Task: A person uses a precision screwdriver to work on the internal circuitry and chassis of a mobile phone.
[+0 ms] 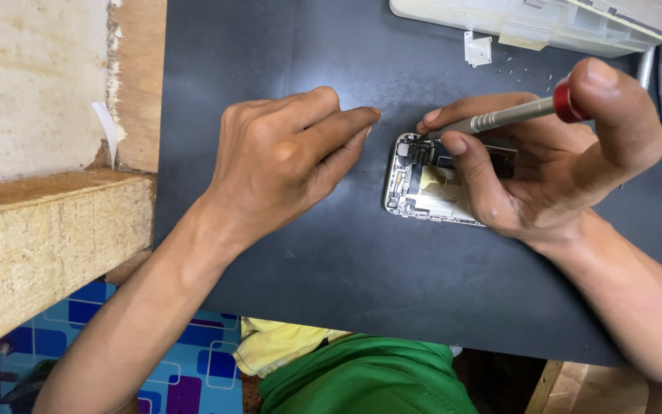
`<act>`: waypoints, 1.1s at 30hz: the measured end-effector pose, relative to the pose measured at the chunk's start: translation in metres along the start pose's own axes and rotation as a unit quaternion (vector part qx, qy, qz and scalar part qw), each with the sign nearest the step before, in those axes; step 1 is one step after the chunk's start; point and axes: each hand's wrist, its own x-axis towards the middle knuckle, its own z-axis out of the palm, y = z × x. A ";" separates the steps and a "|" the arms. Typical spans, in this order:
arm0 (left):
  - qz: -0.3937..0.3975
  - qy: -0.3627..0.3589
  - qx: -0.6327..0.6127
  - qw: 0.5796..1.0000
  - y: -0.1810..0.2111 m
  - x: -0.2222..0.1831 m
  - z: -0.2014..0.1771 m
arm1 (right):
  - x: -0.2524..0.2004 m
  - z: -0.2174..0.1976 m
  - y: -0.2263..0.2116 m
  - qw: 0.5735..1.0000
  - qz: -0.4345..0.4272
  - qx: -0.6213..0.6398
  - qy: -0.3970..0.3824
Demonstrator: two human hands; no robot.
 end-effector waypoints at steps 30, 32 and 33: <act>0.023 0.034 -0.004 0.999 0.004 0.003 -0.002 | -0.006 -0.004 0.002 0.996 0.070 0.051 -0.004; 0.024 0.035 -0.003 0.999 0.005 0.003 -0.002 | 0.007 -0.002 -0.006 0.997 0.053 0.059 -0.014; 0.024 0.036 -0.001 0.999 0.005 0.003 -0.002 | 0.014 -0.001 -0.009 0.997 0.036 0.066 -0.024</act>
